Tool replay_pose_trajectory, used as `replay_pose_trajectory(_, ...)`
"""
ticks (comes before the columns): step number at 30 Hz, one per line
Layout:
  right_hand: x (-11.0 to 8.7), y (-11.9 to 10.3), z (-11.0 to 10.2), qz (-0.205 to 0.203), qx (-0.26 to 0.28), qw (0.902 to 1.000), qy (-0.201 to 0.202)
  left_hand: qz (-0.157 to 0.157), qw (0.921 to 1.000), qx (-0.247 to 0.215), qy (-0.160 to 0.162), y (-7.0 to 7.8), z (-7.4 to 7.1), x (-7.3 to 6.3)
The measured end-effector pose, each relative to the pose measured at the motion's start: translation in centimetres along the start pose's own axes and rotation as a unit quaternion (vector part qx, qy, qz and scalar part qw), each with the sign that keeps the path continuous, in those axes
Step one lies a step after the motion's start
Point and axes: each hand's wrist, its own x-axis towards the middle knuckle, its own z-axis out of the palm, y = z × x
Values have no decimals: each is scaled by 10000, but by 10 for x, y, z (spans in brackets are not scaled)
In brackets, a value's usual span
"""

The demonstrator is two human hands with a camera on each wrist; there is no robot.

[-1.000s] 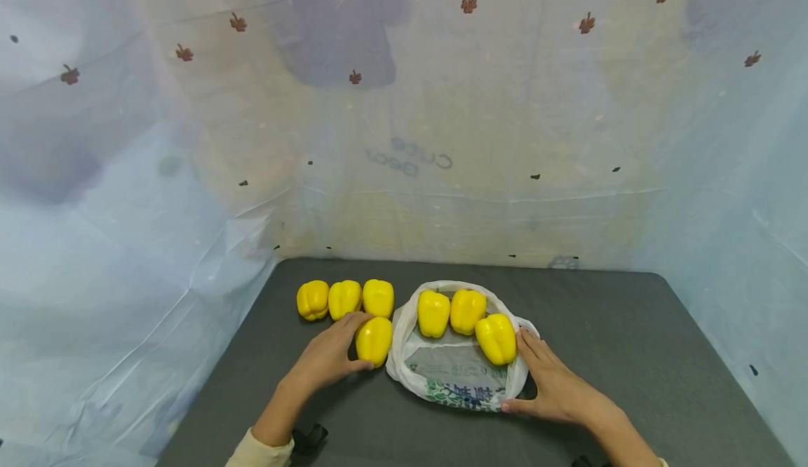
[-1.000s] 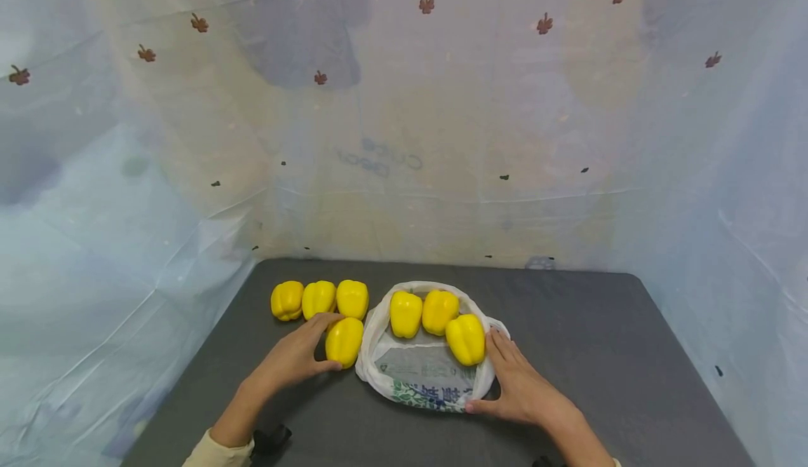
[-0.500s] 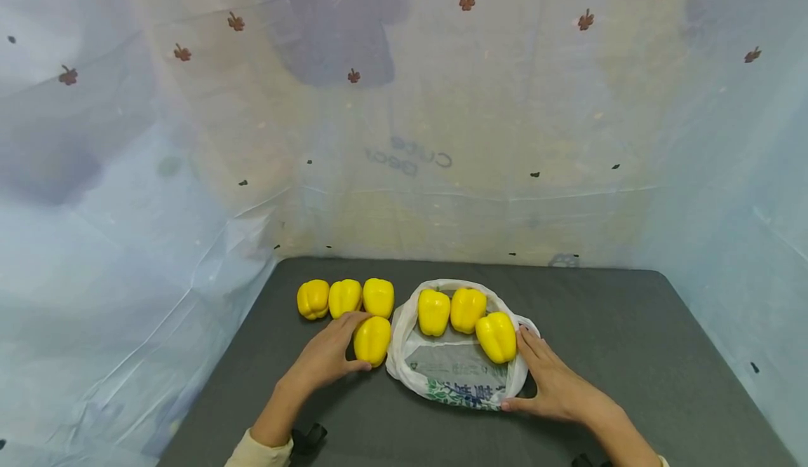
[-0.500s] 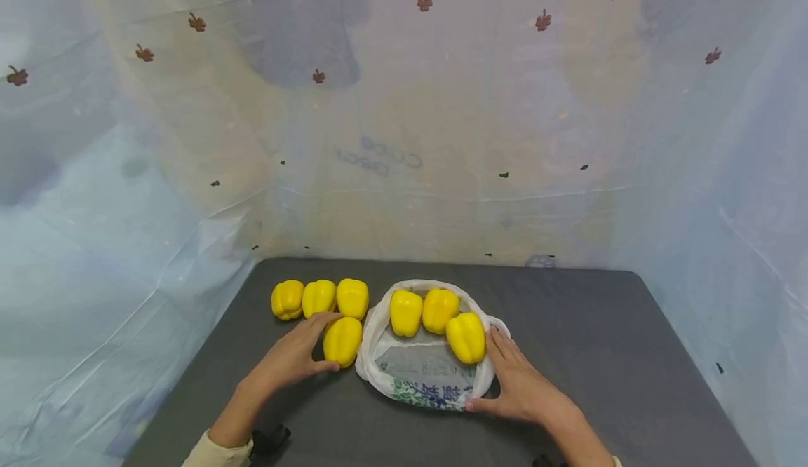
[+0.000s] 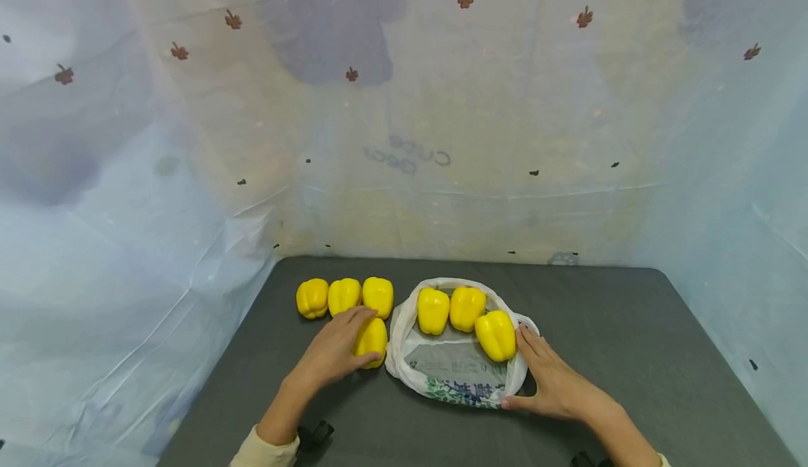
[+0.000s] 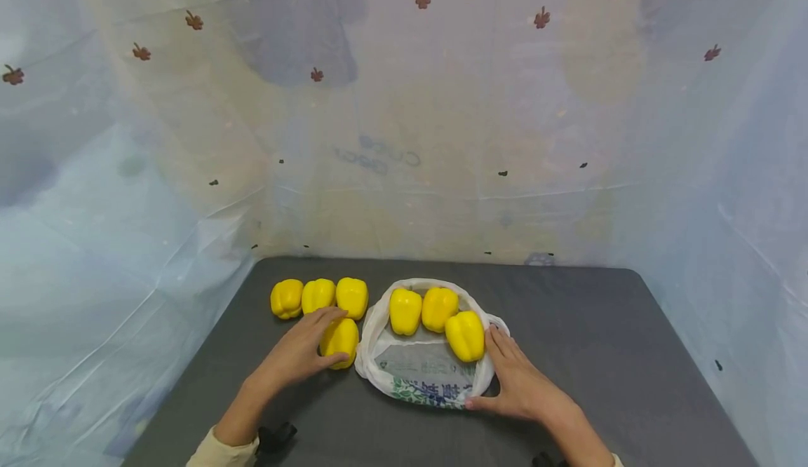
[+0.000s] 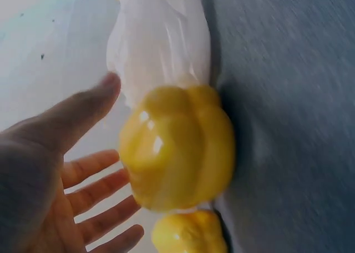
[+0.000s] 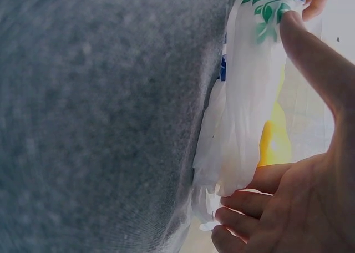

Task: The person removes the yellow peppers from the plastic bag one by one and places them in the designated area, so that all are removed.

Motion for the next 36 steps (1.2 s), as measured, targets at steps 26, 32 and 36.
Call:
replay_pose_trajectory(26, -2, -4, -2, -17, -90, 9998, 184, 787, 9965, -238, -149, 71, 15, 41)
replay_pose_trajectory(32, -2, -4, -2, -12, -170, 9997, 189, 886, 9956, -208, -220, 87, 25, 51)
replay_pose_trajectory(36, -2, -4, -2, -20, -207, 9996, 196, 904, 9953, -166, -298, 98, 32, 57)
